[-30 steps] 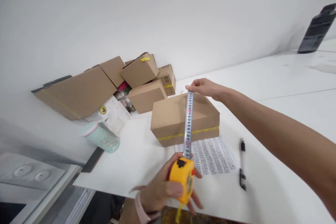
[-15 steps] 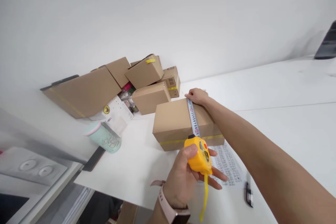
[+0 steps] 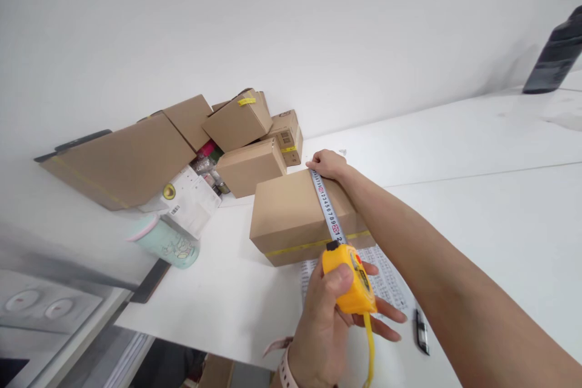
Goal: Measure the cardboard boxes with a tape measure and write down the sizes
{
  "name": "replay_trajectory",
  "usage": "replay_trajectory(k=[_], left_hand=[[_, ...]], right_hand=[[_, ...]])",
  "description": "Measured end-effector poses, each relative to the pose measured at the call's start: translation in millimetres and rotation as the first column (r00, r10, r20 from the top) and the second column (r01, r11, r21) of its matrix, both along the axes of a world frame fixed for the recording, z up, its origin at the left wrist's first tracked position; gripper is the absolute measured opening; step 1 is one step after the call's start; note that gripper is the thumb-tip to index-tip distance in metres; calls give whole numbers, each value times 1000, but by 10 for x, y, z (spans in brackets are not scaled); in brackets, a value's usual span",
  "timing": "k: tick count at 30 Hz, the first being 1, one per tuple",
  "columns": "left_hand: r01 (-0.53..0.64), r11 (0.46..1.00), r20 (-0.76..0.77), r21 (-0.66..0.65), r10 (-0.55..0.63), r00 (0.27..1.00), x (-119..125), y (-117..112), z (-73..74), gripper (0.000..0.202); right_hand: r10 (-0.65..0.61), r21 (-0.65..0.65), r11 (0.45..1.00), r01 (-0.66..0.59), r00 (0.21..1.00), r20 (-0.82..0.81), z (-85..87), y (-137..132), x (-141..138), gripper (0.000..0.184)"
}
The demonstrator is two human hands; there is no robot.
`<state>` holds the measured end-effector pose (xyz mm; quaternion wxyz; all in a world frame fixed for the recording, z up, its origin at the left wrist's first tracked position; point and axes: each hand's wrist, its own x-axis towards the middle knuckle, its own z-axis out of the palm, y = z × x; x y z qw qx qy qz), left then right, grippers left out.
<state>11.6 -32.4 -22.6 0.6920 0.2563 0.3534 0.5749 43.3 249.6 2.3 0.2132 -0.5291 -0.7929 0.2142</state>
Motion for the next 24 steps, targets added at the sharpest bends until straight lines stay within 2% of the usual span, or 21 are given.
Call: replay_trajectory(k=[24], left_hand=[[10,1000,2,18,-10,1000,5,5,-30,61]], right_hand=[[-22,-6,1000,22,1000,6,5,2,-9,24]])
